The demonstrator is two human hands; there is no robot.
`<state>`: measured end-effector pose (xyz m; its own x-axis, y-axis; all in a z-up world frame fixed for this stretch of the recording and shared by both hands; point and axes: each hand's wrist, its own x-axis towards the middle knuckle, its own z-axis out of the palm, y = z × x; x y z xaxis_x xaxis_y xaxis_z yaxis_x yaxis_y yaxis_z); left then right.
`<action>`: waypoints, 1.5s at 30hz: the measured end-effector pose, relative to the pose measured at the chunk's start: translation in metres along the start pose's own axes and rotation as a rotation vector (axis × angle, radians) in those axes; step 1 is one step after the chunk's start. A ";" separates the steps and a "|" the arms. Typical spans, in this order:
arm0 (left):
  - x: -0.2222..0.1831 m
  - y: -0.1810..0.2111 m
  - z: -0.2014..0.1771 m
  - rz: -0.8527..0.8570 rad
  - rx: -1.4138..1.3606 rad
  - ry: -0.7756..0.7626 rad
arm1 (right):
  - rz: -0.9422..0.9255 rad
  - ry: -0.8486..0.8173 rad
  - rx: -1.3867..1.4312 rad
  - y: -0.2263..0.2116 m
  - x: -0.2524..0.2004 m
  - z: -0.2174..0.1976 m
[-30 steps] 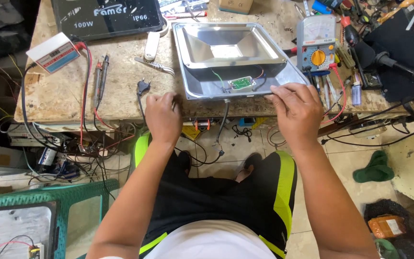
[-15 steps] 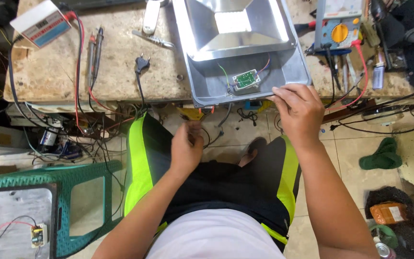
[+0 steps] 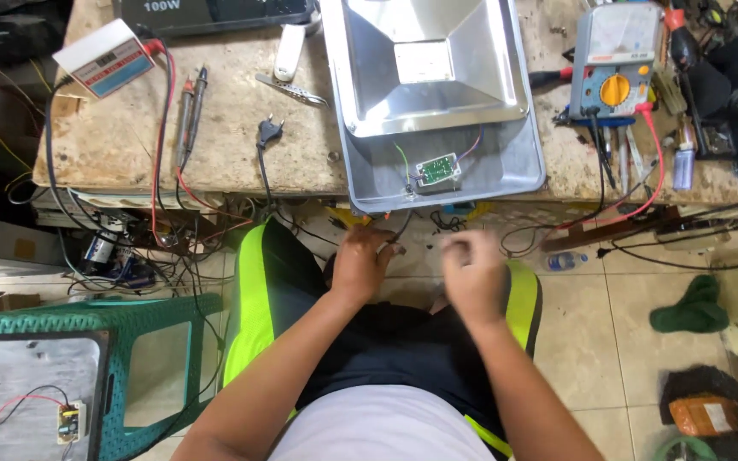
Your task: Repairing an LED floodlight by manipulating internal wiring and using a lighter to melt a glue stick for insulation.
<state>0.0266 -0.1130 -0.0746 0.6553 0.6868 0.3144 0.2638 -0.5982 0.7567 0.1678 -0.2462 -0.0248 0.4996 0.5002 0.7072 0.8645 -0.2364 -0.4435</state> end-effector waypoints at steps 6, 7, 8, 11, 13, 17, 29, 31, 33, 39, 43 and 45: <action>-0.020 -0.003 0.012 -0.114 -0.213 -0.156 | 0.733 -0.707 0.404 0.003 -0.063 0.036; -0.021 -0.002 0.012 -0.119 -0.198 -0.145 | 0.778 -0.703 0.421 0.010 -0.072 0.039; -0.023 -0.001 0.014 -0.122 -0.184 -0.136 | 0.823 -0.697 0.437 0.018 -0.082 0.040; -0.021 0.011 0.005 -0.060 -0.091 -0.165 | 0.871 -0.561 0.494 0.016 -0.084 0.029; -0.024 0.011 0.012 -0.095 -0.140 -0.194 | 0.863 -0.516 0.510 0.019 -0.089 0.026; -0.022 0.021 0.013 -0.191 -0.196 -0.191 | 0.852 -0.449 0.528 0.020 -0.086 0.020; -0.027 0.034 -0.005 -0.403 -0.383 -0.212 | 1.278 -0.392 0.504 0.055 -0.088 0.031; -0.025 0.032 -0.008 -0.374 -0.386 -0.197 | 1.254 -0.407 0.499 0.055 -0.085 0.032; -0.023 0.035 -0.019 -0.352 -0.390 -0.178 | 1.230 -0.429 0.493 0.059 -0.086 0.032; 0.001 0.008 -0.054 -0.134 0.048 0.181 | 1.151 -0.366 0.373 0.083 -0.092 0.044; 0.051 -0.007 -0.085 0.085 0.173 0.397 | 1.106 -0.435 0.304 0.081 -0.093 0.050; 0.068 -0.017 -0.092 0.084 0.232 0.350 | 1.084 -0.468 0.278 0.076 -0.093 0.051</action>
<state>0.0014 -0.0186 -0.0134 0.4120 0.7068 0.5750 0.3985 -0.7073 0.5839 0.1844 -0.2685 -0.1522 0.8389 0.4201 -0.3461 -0.0597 -0.5610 -0.8257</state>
